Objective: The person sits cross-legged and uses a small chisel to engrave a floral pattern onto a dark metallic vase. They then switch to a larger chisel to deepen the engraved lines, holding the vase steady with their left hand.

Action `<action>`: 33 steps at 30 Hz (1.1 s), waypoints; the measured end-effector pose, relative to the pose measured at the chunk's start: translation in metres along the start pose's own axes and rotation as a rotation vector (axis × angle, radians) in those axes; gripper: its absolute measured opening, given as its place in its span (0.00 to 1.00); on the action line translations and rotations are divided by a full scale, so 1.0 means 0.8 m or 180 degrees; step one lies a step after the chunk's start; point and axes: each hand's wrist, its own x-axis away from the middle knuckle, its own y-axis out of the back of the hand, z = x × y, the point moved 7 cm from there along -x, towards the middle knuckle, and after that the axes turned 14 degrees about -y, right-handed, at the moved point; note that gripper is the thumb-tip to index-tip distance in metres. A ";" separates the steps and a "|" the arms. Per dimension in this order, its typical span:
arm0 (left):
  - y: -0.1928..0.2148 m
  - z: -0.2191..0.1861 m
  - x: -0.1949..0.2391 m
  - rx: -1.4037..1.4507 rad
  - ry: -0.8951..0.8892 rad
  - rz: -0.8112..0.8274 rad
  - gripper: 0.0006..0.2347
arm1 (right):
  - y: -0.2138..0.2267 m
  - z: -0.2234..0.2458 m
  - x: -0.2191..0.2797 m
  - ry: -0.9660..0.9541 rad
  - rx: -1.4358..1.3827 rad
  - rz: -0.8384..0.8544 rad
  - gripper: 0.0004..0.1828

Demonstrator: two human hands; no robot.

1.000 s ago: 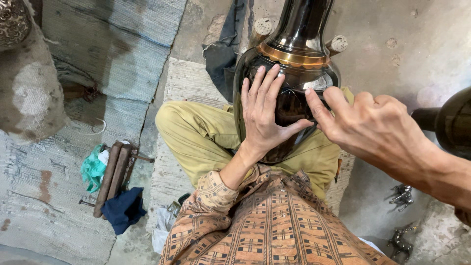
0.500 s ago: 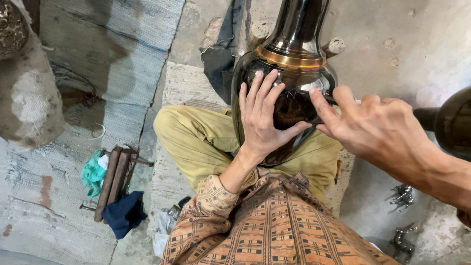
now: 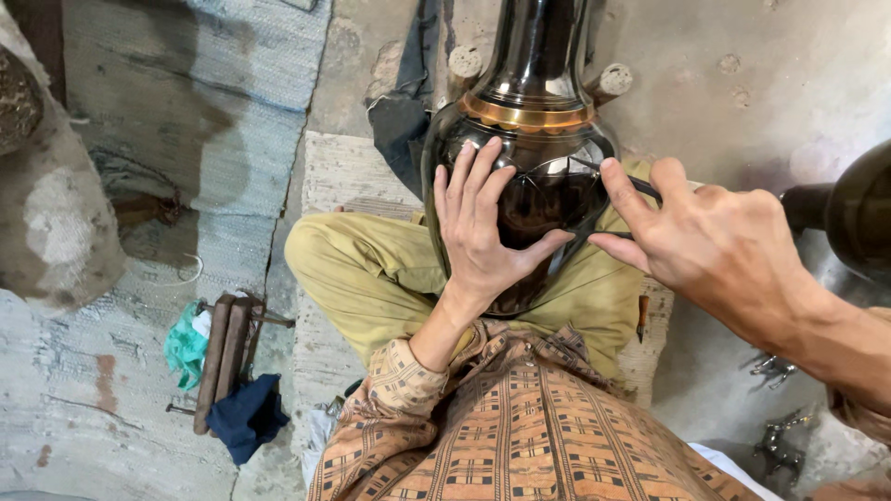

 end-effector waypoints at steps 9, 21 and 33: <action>0.002 -0.001 0.000 -0.0006 -0.0015 0.0033 0.39 | -0.018 -0.008 0.016 -0.0476 -0.0313 0.0110 0.39; 0.000 0.001 0.000 0.0015 0.0015 -0.0011 0.39 | -0.041 -0.009 0.038 -0.0954 -0.0603 0.0220 0.38; -0.001 0.003 0.001 -0.0030 0.0012 -0.0001 0.39 | -0.045 -0.009 0.040 -0.1125 -0.0812 0.0272 0.40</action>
